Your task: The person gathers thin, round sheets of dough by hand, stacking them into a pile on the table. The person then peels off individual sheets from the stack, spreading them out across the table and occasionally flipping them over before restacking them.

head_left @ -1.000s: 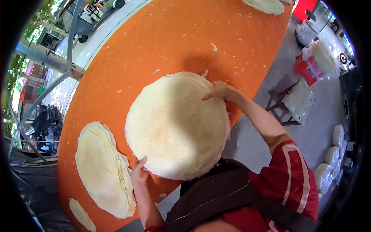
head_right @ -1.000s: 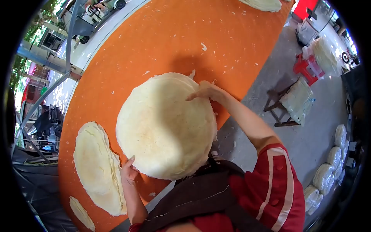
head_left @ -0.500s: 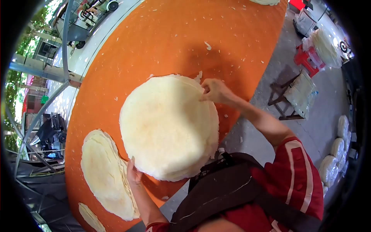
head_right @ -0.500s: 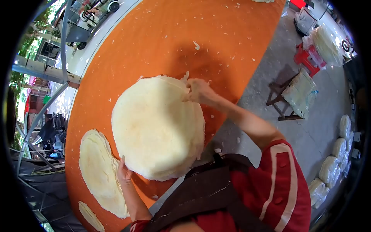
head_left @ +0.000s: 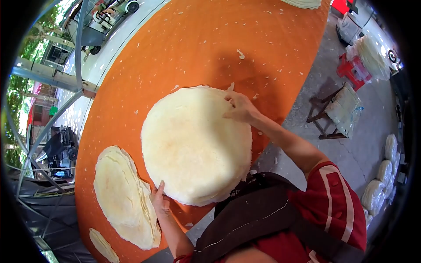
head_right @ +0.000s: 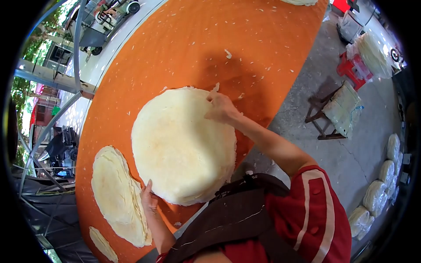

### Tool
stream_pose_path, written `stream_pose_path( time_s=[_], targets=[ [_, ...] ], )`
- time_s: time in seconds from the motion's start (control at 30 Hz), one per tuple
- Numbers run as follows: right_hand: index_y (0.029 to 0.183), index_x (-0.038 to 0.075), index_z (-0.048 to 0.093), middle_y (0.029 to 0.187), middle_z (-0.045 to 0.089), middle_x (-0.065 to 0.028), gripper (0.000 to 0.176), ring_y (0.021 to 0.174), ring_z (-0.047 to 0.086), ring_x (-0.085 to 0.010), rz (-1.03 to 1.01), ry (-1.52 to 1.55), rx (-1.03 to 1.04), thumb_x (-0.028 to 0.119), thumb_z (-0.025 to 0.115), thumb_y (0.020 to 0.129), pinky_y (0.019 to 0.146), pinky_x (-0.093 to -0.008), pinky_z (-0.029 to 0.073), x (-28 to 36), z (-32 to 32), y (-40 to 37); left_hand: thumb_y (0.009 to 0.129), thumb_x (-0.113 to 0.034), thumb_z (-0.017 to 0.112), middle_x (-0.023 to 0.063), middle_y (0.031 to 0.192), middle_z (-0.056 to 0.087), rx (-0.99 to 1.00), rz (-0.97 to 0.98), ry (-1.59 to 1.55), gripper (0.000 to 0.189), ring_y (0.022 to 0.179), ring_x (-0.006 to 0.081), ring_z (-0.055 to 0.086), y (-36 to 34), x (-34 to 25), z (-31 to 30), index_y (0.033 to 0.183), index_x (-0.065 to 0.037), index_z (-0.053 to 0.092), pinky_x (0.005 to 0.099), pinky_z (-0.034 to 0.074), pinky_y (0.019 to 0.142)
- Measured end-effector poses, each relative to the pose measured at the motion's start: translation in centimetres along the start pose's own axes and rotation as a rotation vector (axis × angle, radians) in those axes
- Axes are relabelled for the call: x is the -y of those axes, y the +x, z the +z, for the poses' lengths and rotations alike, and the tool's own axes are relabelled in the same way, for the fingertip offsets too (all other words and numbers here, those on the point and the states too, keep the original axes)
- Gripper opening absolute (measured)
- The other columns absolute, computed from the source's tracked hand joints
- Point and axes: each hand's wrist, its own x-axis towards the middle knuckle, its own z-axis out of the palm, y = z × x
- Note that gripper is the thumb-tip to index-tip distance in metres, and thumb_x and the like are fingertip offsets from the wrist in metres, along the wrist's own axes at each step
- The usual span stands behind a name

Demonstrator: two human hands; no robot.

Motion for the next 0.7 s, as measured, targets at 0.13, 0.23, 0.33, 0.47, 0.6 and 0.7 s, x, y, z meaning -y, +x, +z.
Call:
stream_pose_path(
  time_s=[0.13,0.23,0.33,0.47,0.6,0.7],
  targets=[
    [0.1,0.0,0.053,0.082,0.058,-0.0095,0.051,0.079,0.057,-0.0195,0.0,0.102,0.038,0.016,0.072,0.055,0.067,-0.0297,0.045,-2.9,-1.2,0.8,0.078,-0.009,0.067,0.0121,0.114,0.054,0.017,0.06,-0.01,0.046,0.105,0.0208,0.052,-0.7,0.4,0.7,0.117,0.003,0.045,0.0318,0.041,0.091],
    [0.116,-0.001,0.049,0.107,0.057,-0.0153,0.061,0.103,0.053,-0.0231,-0.089,-0.09,-0.035,0.022,0.07,0.064,0.087,-0.0322,0.042,-2.0,-1.5,3.0,0.081,-0.01,0.065,0.0126,0.116,0.053,0.017,0.134,-0.007,0.046,0.106,0.0206,0.052,-0.7,0.6,1.4,0.118,0.003,0.043,0.0321,0.041,0.091],
    [0.125,0.0,0.041,0.125,0.048,-0.0173,0.061,0.118,0.044,-0.0255,-0.161,0.094,0.153,0.018,0.064,0.072,0.098,-0.0339,0.034,-1.3,-0.2,3.9,0.084,-0.011,0.061,0.013,0.119,0.051,0.002,0.203,-0.019,0.045,0.108,0.0209,0.051,-0.9,1.3,1.7,0.121,0.004,0.04,0.0323,0.041,0.092],
    [0.128,-0.001,0.037,0.13,0.043,-0.0177,0.054,0.122,0.04,-0.0276,-0.407,-0.165,0.011,0.01,0.056,0.079,0.103,-0.0343,0.029,0.1,3.0,0.3,0.088,-0.013,0.055,0.0143,0.124,0.047,0.011,0.183,-0.075,0.049,0.11,0.0226,0.049,-1.7,0.3,2.3,0.128,0.004,0.034,0.0329,0.04,0.094],
    [0.117,-0.005,0.041,0.112,0.056,-0.0204,0.055,0.109,0.052,-0.0259,-0.122,-0.008,0.108,0.02,0.066,0.075,0.088,-0.0327,0.042,-1.6,2.1,3.5,0.088,-0.013,0.054,0.0141,0.127,0.045,0.076,0.118,-0.08,0.052,0.113,0.0242,0.047,-1.0,-0.3,1.6,0.132,0.004,0.031,0.0349,0.039,0.095],
    [0.111,-0.007,0.044,0.108,0.056,-0.0221,0.068,0.1,0.056,-0.0257,0.413,-0.002,0.472,0.035,0.075,0.067,0.079,-0.0328,0.045,0.8,-0.4,9.0,0.087,-0.012,0.056,0.0127,0.129,0.044,0.203,-0.091,-0.367,0.053,0.115,0.0247,0.046,0.6,-1.0,0.1,0.131,0.004,0.031,0.036,0.038,0.095]
  ],
)
